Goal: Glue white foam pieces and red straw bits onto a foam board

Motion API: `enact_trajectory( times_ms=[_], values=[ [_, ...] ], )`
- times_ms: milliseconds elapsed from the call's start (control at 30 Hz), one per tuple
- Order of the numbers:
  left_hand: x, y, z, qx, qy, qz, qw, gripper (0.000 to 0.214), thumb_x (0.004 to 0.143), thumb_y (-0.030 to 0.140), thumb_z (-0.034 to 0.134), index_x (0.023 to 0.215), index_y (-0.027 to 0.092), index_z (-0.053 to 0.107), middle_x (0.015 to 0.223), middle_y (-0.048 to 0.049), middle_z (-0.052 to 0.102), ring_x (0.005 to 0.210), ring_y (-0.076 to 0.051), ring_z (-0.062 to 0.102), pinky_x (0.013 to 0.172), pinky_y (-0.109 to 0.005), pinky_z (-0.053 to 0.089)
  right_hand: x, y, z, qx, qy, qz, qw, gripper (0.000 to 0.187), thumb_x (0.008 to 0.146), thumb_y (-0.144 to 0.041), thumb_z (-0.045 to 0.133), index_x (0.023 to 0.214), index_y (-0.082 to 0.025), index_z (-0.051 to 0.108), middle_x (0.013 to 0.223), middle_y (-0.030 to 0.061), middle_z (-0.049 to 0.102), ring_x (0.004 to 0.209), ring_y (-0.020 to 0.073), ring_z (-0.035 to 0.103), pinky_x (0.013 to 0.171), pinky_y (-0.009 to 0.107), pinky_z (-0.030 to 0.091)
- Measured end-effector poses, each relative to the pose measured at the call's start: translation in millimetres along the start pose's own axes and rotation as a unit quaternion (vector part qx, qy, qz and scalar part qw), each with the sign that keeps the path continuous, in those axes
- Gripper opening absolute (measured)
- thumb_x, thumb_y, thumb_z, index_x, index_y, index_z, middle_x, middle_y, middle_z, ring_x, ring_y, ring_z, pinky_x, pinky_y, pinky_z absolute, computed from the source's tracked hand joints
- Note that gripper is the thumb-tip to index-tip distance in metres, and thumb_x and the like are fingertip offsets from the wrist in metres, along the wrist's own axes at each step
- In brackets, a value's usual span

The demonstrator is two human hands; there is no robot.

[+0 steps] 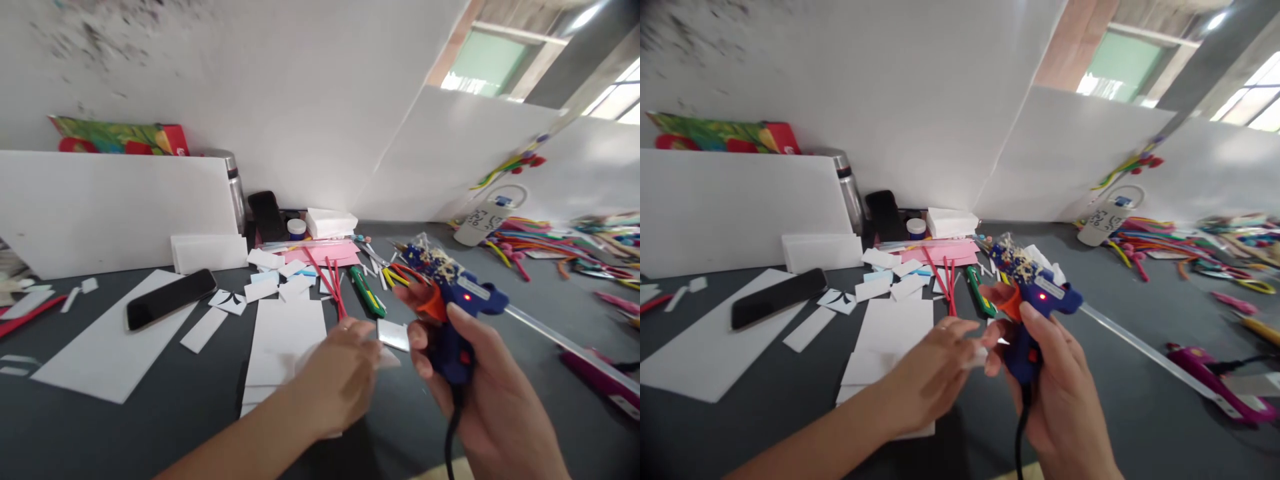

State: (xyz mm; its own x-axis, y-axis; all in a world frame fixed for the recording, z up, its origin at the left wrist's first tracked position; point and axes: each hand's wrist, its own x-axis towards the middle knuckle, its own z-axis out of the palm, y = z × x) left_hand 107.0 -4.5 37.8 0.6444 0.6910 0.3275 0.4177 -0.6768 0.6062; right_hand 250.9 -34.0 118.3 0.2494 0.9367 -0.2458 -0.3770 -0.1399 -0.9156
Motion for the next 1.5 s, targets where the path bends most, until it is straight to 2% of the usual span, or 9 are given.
enact_trajectory(
  times_ms=[67, 167, 300, 433, 633, 833, 1167, 1333, 1500],
  values=[
    [-18.7, -1.7, -30.5, -0.168, 0.048, -0.118, 0.978, 0.030, 0.098, 0.033, 0.043, 0.103, 0.019, 0.069, 0.082, -0.0086, 0.068, 0.076, -0.022, 0.060, 0.074, -0.032, 0.046, 3.2, -4.0, 14.1, 0.026, -0.069, -0.007, 0.997, 0.026, 0.079, -0.043, 0.070, 0.093, -0.021, 0.072, 0.054, -0.0007, 0.052, 0.041, 0.0094, 0.043, 0.033, 0.017, 0.036],
    [-46.4, -14.0, -63.3, -0.404, 0.115, -0.304, 0.855, 0.045, 0.098, 0.055, 0.038, 0.109, 0.017, 0.061, 0.056, 0.0059, 0.042, 0.043, -0.009, 0.031, 0.044, -0.022, 0.025, 9.2, 1.5, 28.7, 0.077, -0.162, 0.015, 0.984, 0.017, 0.084, -0.036, 0.066, 0.090, -0.021, 0.069, 0.052, -0.0040, 0.047, 0.037, 0.0065, 0.035, 0.032, 0.015, 0.030],
    [-69.9, -35.5, -71.7, -0.628, 0.151, -0.307, 0.699, 0.050, 0.098, 0.059, 0.029, 0.102, 0.018, 0.057, 0.058, 0.0066, 0.039, 0.041, -0.005, 0.018, 0.041, -0.019, 0.015, 17.6, 34.5, 33.3, 0.086, -0.240, 0.032, 0.967, 0.017, 0.087, -0.035, 0.063, 0.088, -0.019, 0.068, 0.066, -0.0006, 0.057, 0.040, 0.0062, 0.040, 0.034, 0.017, 0.036],
    [-75.2, -42.3, -64.9, -0.709, 0.154, -0.276, 0.630, 0.049, 0.100, 0.054, 0.028, 0.103, 0.016, 0.058, 0.062, 0.0036, 0.045, 0.041, -0.005, 0.033, 0.043, -0.018, 0.025, 19.1, 68.1, 30.3, 0.049, -0.268, 0.046, 0.961, 0.018, 0.090, -0.033, 0.061, 0.084, -0.017, 0.068, 0.075, 0.0019, 0.061, 0.048, 0.0093, 0.051, 0.046, 0.022, 0.045],
    [-79.2, -40.2, -66.2, -0.736, 0.148, -0.228, 0.619, 0.048, 0.103, 0.042, 0.026, 0.116, 0.011, 0.060, 0.090, -0.0102, 0.062, 0.076, -0.024, 0.069, 0.065, -0.030, 0.050, 15.8, 81.6, 25.0, -0.013, -0.289, 0.070, 0.955, 0.021, 0.091, -0.036, 0.061, 0.088, -0.017, 0.069, 0.071, 0.0015, 0.056, 0.054, 0.0113, 0.047, 0.052, 0.026, 0.045],
    [-82.3, -39.3, -66.9, -0.751, 0.159, -0.212, 0.605, 0.042, 0.101, 0.039, 0.039, 0.118, 0.011, 0.065, 0.101, -0.0105, 0.059, 0.095, -0.029, 0.068, 0.086, -0.040, 0.053, 16.2, 88.1, 16.5, -0.051, -0.319, 0.031, 0.946, 0.021, 0.094, -0.036, 0.057, 0.089, -0.018, 0.067, 0.077, 0.0031, 0.057, 0.059, 0.0128, 0.049, 0.056, 0.028, 0.045],
    [-85.0, -41.0, -62.3, -0.745, 0.181, -0.189, 0.614, 0.040, 0.102, 0.033, 0.040, 0.124, 0.010, 0.064, 0.105, -0.0142, 0.066, 0.114, -0.029, 0.060, 0.102, -0.043, 0.046, 14.2, 85.0, 22.7, -0.007, -0.323, 0.000, 0.946, 0.019, 0.092, -0.034, 0.057, 0.085, -0.018, 0.065, 0.074, 0.0019, 0.055, 0.056, 0.0119, 0.047, 0.054, 0.028, 0.042],
    [-85.2, -40.2, -61.5, -0.728, 0.158, -0.204, 0.635, 0.038, 0.101, 0.030, 0.044, 0.125, 0.009, 0.065, 0.107, -0.0149, 0.070, 0.101, -0.023, 0.066, 0.096, -0.035, 0.050, 12.7, 81.6, 23.2, -0.022, -0.322, 0.001, 0.946, 0.021, 0.090, -0.035, 0.061, 0.082, -0.017, 0.066, 0.075, 0.0028, 0.058, 0.055, 0.0121, 0.050, 0.054, 0.028, 0.042],
    [-86.9, -40.8, -60.3, -0.734, 0.162, -0.217, 0.623, 0.039, 0.100, 0.033, 0.048, 0.126, 0.009, 0.065, 0.108, -0.0146, 0.071, 0.099, -0.023, 0.068, 0.093, -0.034, 0.053, 11.4, 80.2, 28.6, -0.038, -0.286, -0.015, 0.957, 0.020, 0.087, -0.036, 0.065, 0.078, -0.019, 0.063, 0.066, 0.0003, 0.056, 0.050, 0.0122, 0.049, 0.049, 0.027, 0.041]
  ],
)
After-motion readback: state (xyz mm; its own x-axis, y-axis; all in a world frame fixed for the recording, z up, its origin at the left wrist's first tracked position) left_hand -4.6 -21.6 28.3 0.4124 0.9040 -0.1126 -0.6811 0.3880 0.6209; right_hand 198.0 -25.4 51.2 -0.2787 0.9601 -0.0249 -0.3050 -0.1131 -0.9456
